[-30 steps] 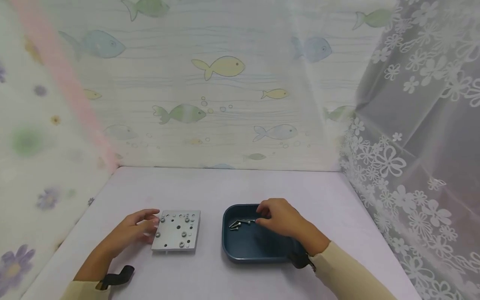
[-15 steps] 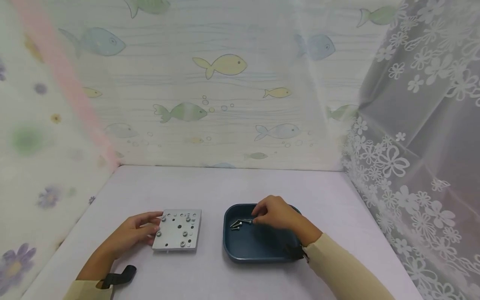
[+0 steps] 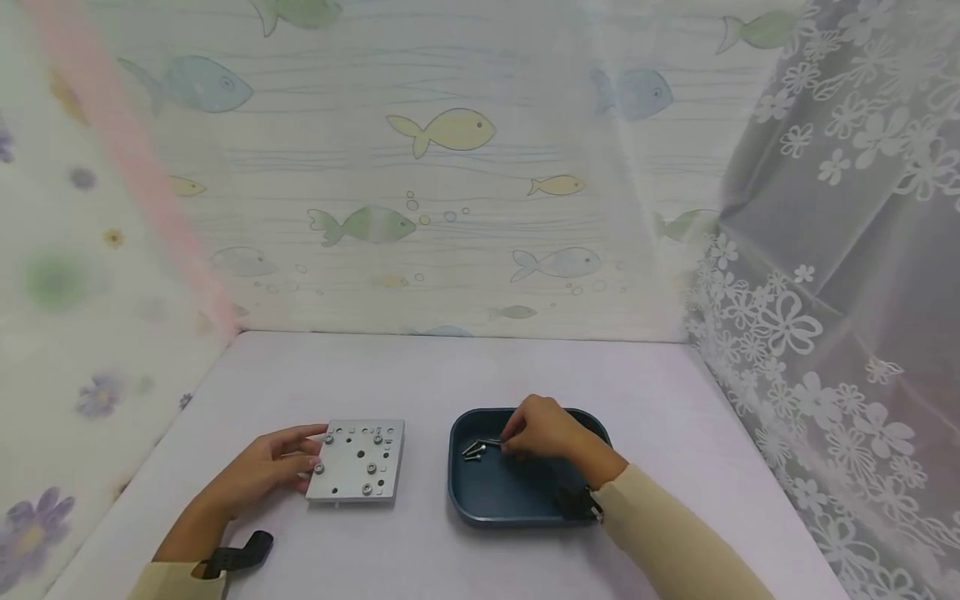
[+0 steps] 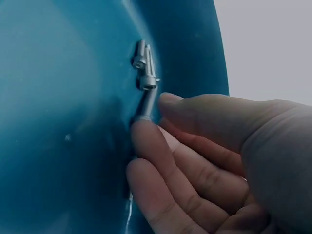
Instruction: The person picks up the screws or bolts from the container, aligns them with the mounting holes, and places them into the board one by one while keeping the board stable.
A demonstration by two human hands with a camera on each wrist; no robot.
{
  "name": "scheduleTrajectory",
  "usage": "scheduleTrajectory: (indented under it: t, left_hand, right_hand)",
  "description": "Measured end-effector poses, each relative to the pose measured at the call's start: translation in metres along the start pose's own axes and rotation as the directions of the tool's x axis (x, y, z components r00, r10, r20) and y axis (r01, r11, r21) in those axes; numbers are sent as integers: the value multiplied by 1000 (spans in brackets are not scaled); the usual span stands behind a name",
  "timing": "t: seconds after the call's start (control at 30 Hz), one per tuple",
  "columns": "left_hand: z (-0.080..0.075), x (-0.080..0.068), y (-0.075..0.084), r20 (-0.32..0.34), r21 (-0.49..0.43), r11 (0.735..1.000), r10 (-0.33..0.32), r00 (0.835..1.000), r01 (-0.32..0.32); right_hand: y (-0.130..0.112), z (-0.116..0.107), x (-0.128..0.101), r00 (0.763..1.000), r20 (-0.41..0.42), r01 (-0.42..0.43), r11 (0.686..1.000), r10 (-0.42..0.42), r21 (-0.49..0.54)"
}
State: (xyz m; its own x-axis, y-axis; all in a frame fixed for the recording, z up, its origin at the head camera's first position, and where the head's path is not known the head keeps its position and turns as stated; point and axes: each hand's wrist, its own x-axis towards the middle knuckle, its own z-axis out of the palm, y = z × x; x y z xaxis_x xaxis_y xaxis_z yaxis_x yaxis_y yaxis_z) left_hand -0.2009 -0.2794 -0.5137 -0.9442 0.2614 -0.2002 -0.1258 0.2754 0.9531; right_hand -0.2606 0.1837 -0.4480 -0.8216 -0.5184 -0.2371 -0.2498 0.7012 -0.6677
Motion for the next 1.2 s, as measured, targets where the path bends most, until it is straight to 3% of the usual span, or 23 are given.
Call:
scheduleTrajectory:
  t: [0.3, 0.77, 1.2]
  left_hand:
    - [0, 1, -2, -16, -10, 1000, -10, 1000, 10]
    - [1, 2, -2, -40, -13, 1000, -25, 999, 24]
    - [1, 3, -3, -48, 12, 1000, -16, 999, 17]
  right_hand:
    - [-5, 4, 6, 998, -5, -70, 997, 70, 11]
    - [-7, 14, 12, 993, -51, -115, 988, 110, -100]
    - [-12, 16, 11, 991, -37, -130, 980, 126, -148]
